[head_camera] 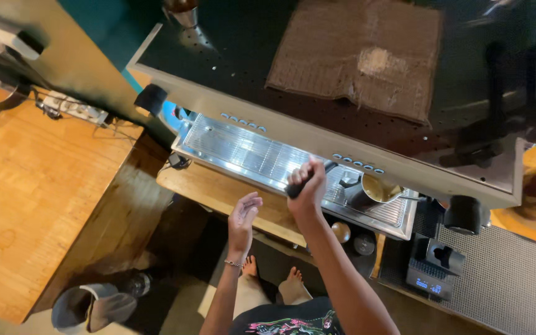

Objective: The person prepares an espresso shot by grinding coffee beans into a portafilter, leveling the grounds with a spoon, tamping the coffee, and wiping the portafilter rim. The process is repeated for a second shot.

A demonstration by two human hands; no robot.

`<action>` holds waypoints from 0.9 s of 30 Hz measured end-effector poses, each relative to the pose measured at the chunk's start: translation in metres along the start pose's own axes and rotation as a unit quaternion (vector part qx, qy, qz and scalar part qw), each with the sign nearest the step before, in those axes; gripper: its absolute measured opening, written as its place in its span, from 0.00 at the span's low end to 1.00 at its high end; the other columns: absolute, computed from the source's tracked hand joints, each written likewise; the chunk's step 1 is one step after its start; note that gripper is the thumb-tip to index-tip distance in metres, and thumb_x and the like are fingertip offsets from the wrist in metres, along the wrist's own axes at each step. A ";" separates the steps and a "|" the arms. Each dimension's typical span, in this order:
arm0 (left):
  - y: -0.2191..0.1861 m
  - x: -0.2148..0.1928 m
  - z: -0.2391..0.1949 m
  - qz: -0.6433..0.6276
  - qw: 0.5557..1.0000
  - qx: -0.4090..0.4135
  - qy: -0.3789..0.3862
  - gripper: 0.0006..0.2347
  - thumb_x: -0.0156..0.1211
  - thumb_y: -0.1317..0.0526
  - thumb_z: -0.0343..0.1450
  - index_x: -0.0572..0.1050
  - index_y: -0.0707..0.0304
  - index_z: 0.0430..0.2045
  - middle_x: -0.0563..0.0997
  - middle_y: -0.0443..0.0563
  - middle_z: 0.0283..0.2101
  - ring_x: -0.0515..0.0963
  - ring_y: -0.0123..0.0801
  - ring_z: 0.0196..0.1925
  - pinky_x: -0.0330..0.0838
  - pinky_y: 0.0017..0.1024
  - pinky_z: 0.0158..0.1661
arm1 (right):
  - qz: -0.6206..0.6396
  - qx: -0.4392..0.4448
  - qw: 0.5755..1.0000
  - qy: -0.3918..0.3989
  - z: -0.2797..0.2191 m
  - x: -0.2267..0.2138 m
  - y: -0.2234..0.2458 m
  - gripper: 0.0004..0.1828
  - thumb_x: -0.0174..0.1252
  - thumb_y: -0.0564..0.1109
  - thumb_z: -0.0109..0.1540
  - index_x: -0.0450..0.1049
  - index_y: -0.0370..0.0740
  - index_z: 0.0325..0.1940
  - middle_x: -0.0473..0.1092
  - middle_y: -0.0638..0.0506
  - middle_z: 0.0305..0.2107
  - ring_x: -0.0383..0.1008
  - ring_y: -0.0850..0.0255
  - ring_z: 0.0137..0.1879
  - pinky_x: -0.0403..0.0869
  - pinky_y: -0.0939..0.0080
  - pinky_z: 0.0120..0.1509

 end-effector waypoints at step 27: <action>0.154 -0.512 -0.225 0.116 0.717 -0.113 -0.678 0.20 0.61 0.63 0.70 0.71 0.58 0.58 0.67 0.59 0.61 0.70 0.52 0.66 0.63 0.45 0.65 | -0.410 0.523 0.712 0.227 -0.269 -0.069 -0.416 0.19 0.54 0.43 0.67 0.55 0.48 0.25 0.48 0.59 0.12 0.46 0.70 0.14 0.48 0.66 0.19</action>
Point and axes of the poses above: each hand's wrist, its own z-axis towards the middle knuckle, its own x-axis out of the palm, y = z × x, the point moved 9 cm from there along z, towards the middle knuckle
